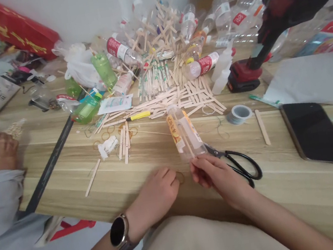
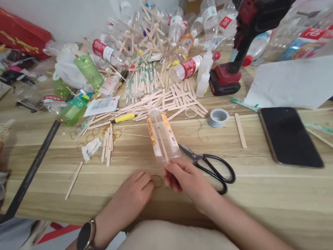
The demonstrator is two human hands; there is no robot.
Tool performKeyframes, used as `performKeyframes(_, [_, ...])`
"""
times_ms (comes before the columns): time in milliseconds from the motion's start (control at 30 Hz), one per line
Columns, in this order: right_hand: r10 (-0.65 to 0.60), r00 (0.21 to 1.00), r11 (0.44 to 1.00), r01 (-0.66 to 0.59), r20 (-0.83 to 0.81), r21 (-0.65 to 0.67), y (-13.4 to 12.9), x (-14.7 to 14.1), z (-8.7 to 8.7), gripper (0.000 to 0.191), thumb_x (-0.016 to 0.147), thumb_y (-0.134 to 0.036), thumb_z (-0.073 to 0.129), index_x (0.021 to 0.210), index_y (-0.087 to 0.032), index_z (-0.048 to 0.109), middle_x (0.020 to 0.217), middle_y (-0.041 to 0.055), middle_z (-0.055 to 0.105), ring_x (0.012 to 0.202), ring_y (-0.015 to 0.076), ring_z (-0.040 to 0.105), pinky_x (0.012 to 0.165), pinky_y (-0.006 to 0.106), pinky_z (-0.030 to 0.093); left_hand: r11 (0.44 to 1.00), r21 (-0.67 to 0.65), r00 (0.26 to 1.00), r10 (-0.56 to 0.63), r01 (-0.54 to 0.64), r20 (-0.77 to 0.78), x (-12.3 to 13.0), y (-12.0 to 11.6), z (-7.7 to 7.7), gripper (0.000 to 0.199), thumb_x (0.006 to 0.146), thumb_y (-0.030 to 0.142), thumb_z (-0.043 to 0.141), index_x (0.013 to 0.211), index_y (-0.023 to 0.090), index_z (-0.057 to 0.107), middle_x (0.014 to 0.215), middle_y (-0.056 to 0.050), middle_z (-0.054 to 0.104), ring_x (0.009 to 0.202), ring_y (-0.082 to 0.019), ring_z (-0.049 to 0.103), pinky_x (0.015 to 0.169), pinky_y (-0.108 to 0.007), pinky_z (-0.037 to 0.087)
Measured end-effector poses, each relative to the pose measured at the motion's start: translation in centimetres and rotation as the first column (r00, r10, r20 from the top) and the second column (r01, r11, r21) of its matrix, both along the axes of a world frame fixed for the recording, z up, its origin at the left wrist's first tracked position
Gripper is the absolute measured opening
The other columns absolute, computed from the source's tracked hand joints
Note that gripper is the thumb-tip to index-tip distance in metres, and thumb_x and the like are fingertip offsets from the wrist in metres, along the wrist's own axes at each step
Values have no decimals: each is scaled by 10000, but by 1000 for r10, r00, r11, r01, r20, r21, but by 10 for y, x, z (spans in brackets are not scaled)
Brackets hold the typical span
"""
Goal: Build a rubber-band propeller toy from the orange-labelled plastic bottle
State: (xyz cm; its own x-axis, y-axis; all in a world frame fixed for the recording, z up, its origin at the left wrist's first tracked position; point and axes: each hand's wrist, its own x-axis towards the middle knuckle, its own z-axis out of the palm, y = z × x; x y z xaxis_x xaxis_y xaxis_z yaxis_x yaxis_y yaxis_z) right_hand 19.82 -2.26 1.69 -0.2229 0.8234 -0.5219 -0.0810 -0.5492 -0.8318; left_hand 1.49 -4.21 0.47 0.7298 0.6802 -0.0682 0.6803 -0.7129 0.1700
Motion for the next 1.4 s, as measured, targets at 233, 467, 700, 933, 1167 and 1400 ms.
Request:
performKeyframes(233, [83, 997, 996, -83, 3, -36, -8, 6, -6, 354, 729, -527, 643, 734, -174, 620, 553, -39, 544, 438, 80, 414, 444, 230, 295, 975, -157, 963, 188, -159, 194, 0, 7, 12, 157, 855, 79, 445, 792, 177, 551, 763, -39, 606, 724, -197, 552, 660, -319, 445])
performKeyframes(467, [275, 953, 947, -292, 129, 134, -27, 23, 0, 322, 805, -480, 624, 937, -187, 655, 748, 6, 609, 620, 137, 532, 586, 279, 430, 575, -803, 659, 666, -154, 350, 21, -5, 27, 97, 888, 210, 439, 826, 197, 514, 723, 23, 594, 646, -118, 520, 599, -242, 384])
performKeyframes(700, [52, 948, 973, 23, -313, 230, -42, 39, -7, 314, 812, -443, 668, 613, -203, 627, 696, 30, 600, 737, 172, 572, 677, 289, 481, 201, -970, 345, 908, 137, 236, 38, -7, 13, 150, 827, 292, 560, 762, 181, 483, 571, 85, 411, 481, -58, 326, 479, -213, 246])
performKeyframes(933, [-122, 856, 986, 47, -502, -159, -46, 36, -23, 230, 663, -359, 837, 863, -251, 798, 672, 25, 725, 262, -1, 357, 237, 115, 165, -19, -928, 319, 941, 373, 109, 39, -8, 7, 176, 761, 279, 612, 809, 176, 478, 644, 38, 542, 496, -57, 390, 516, -221, 280])
performKeyframes(1167, [-277, 903, 923, 155, -329, -352, -29, 23, -15, 335, 540, -351, 908, 784, -153, 791, 746, 97, 761, 583, 127, 681, 378, 122, 468, 596, -781, 538, 727, -186, 427, 27, -12, 14, 144, 877, 250, 533, 878, 165, 649, 915, -45, 605, 745, -130, 541, 648, -257, 409])
performKeyframes(1400, [-336, 878, 900, 194, -339, -391, -17, 11, -11, 355, 506, -341, 923, 759, -140, 778, 663, 42, 726, 561, 101, 640, 440, 145, 493, 905, -374, 729, 396, -205, 559, 29, -7, 19, 201, 898, 230, 575, 1058, 150, 666, 1001, -83, 628, 925, -175, 613, 802, -283, 491])
